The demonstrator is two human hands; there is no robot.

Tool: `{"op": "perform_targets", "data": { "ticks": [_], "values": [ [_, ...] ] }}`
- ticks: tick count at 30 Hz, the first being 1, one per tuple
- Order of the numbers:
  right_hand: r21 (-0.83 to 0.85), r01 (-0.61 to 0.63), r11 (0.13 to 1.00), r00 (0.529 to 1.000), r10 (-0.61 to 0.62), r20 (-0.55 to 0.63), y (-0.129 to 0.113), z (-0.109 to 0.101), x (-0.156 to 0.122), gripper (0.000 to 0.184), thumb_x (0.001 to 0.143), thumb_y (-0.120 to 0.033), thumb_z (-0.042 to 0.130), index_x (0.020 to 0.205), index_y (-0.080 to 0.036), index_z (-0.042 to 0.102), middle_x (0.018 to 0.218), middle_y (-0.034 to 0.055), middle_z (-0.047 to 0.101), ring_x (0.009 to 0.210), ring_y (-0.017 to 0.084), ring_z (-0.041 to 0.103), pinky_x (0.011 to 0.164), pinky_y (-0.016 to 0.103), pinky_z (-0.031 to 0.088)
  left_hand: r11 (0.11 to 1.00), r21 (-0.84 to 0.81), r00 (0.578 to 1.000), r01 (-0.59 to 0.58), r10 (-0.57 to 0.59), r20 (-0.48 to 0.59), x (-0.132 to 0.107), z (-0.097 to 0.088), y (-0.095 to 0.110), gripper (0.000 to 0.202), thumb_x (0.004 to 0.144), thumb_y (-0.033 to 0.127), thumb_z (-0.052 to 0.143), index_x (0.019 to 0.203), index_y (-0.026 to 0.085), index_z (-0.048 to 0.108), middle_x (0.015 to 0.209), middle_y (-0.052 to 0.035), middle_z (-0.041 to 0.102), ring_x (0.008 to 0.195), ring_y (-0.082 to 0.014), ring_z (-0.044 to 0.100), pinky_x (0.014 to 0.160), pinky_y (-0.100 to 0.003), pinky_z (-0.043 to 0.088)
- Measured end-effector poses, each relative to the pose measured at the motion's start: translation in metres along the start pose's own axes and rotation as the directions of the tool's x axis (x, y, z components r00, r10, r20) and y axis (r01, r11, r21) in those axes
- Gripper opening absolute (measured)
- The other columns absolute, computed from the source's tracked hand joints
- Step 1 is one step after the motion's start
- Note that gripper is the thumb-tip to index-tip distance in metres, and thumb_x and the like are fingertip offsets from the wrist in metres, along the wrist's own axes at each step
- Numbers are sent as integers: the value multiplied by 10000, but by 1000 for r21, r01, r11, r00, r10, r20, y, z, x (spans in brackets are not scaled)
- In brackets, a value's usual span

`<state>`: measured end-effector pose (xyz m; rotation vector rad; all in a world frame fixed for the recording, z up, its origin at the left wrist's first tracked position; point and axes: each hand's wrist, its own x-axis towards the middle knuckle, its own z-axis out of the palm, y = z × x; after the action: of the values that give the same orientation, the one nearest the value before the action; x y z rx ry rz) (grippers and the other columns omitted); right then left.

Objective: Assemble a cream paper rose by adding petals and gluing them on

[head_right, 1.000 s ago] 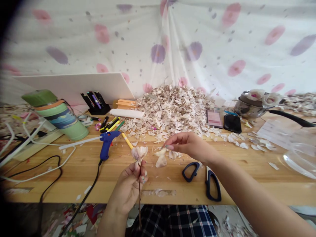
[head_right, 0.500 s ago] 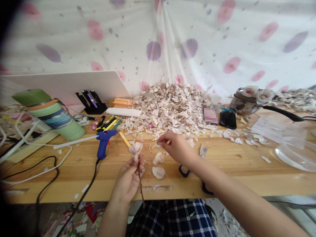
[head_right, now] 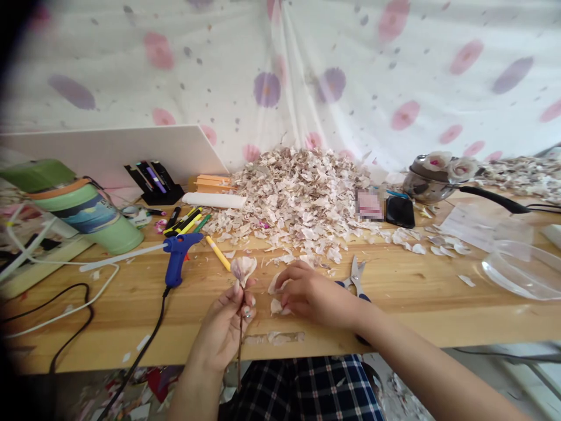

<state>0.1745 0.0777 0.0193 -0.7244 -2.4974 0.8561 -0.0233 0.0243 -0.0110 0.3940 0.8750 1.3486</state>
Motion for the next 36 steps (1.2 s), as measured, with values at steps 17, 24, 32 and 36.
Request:
{"op": "perform_targets", "data": {
  "ticks": [17,24,32,36],
  "values": [
    [389,-357,849,932,351,90,-27,-46,36,187,706,-357,732,747,-181,685,783,15,641,769,184,563,750,306,416,952,304,979,-18,-44,198,-15,12,-10,488,688,561,721,529,131,554,449,27,520,370,-23,261,403,-206,123],
    [360,-402,842,915,375,145,-22,-51,38,206,718,-385,708,731,-183,669,752,-1,613,743,177,551,743,305,407,932,361,971,-32,-56,231,-13,5,-13,499,795,561,616,532,153,503,426,57,447,367,-26,225,417,-226,112],
    [386,-391,836,920,357,160,-19,-53,33,172,743,-339,698,760,-171,663,779,7,631,740,170,557,737,300,412,927,374,960,-14,-93,266,-22,7,-6,432,795,505,619,570,145,540,481,24,512,416,-43,319,423,-218,148],
    [398,-377,836,926,352,136,-17,-51,34,176,746,-348,697,780,-178,666,788,8,641,746,172,573,735,296,427,916,401,956,-2,-116,271,-20,7,-6,357,791,470,641,694,126,631,462,49,495,388,-26,263,409,-212,110]
  ]
}}
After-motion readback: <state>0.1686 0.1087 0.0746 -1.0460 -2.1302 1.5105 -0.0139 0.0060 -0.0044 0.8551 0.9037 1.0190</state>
